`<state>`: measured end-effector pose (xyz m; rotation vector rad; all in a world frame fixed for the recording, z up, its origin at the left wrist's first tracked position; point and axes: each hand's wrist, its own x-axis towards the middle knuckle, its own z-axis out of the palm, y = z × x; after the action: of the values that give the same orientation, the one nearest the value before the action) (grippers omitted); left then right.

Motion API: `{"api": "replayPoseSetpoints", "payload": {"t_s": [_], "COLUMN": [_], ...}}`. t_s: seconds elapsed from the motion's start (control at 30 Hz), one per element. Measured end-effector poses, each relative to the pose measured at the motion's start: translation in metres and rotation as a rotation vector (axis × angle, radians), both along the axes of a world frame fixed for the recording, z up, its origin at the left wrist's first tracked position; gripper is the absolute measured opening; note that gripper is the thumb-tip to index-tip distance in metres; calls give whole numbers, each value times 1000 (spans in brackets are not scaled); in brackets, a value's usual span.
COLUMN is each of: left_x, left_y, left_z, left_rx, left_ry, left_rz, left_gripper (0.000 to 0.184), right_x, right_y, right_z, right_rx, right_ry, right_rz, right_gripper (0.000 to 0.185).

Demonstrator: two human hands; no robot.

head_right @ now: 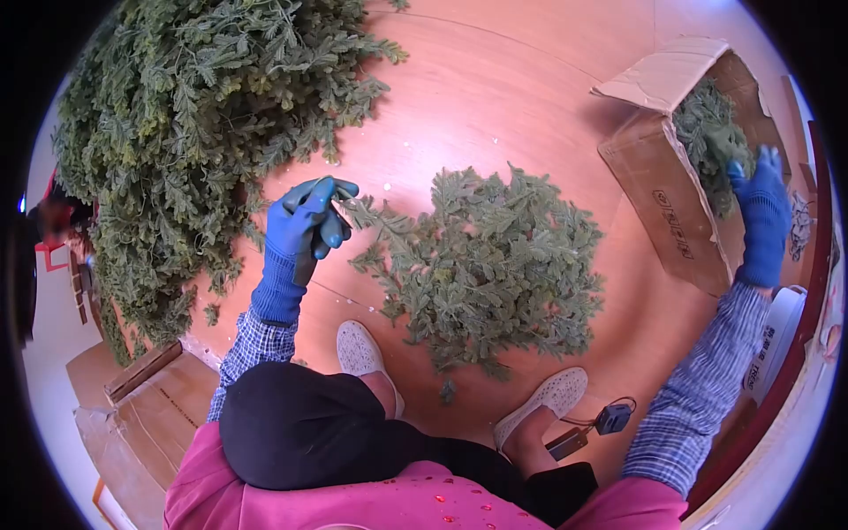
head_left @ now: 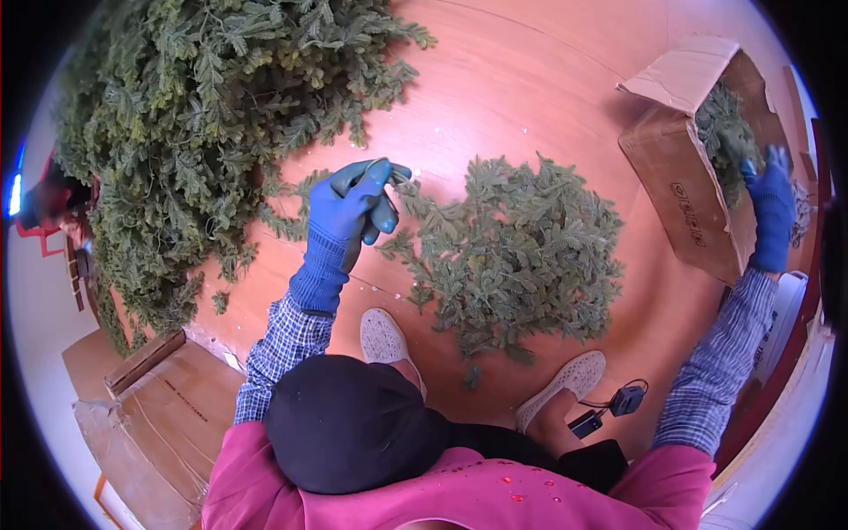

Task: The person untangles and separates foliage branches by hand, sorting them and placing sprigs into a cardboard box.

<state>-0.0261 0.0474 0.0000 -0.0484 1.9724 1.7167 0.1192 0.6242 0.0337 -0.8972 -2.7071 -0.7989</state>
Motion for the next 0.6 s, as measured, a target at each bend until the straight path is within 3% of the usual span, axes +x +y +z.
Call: {"api": "replayPoseSetpoints", "payload": {"t_s": [0.03, 0.07, 0.1, 0.13, 0.2, 0.23, 0.27, 0.33, 0.37, 0.4, 0.47, 0.5, 0.53, 0.57, 0.6], "left_x": [2, 4, 7, 11, 22, 25, 27, 24, 24, 29, 30, 26, 43, 62, 88], "left_y": [3, 8, 13, 18, 27, 28, 24, 0, -16, -35, -110, -142, -184, -207, -222], "left_z": [2, 3, 4, 6, 12, 16, 20, 17, 10, -11, -67, -63, -76, -70, -54], "left_rx": [7, 6, -2, -8, 13, 32, 83, 104, 133, 317, 588, 497, 559, 450, 182], "left_ry": [-9, -9, -11, -12, -26, -35, -73, -51, -47, -88, -372, -328, -211, -130, -153], "left_rz": [-16, -25, -37, -53, -87, -111, -110, -29, 45, 94, 616, 843, 622, 415, 366], "left_gripper": [39, 39, 39, 39, 40, 40, 30, 29, 28, 29, 32, 32, 29, 28, 35], "right_x": [-13, -30, -45, -51, -65, -72, -74, -74, -64, -49, -12, -2, -1, -6, -5], "right_y": [-46, -108, -177, -221, -307, -335, -363, -392, -401, -410, -408, -398, -381, -364, -351], "right_z": [19, 37, 46, 29, -5, -33, -71, -81, -74, -59, -40, -32, -26, -20, -20], "right_rx": [63, -34, -302, -651, -1471, -1617, -2027, -2375, -2157, -1936, -1139, -1197, -1245, -1171, -1116], "right_ry": [7, 109, 331, 248, 83, -50, 44, -561, -450, -342, 120, -8, -139, -187, -239], "right_rz": [38, 172, 533, 675, 729, 921, 1014, 424, 506, 576, 1051, 1021, 997, 987, 973], "right_gripper": [57, 61, 65, 71, 85, 85, 71, 43, 32, 22, 21, 23, 25, 31, 36]}}
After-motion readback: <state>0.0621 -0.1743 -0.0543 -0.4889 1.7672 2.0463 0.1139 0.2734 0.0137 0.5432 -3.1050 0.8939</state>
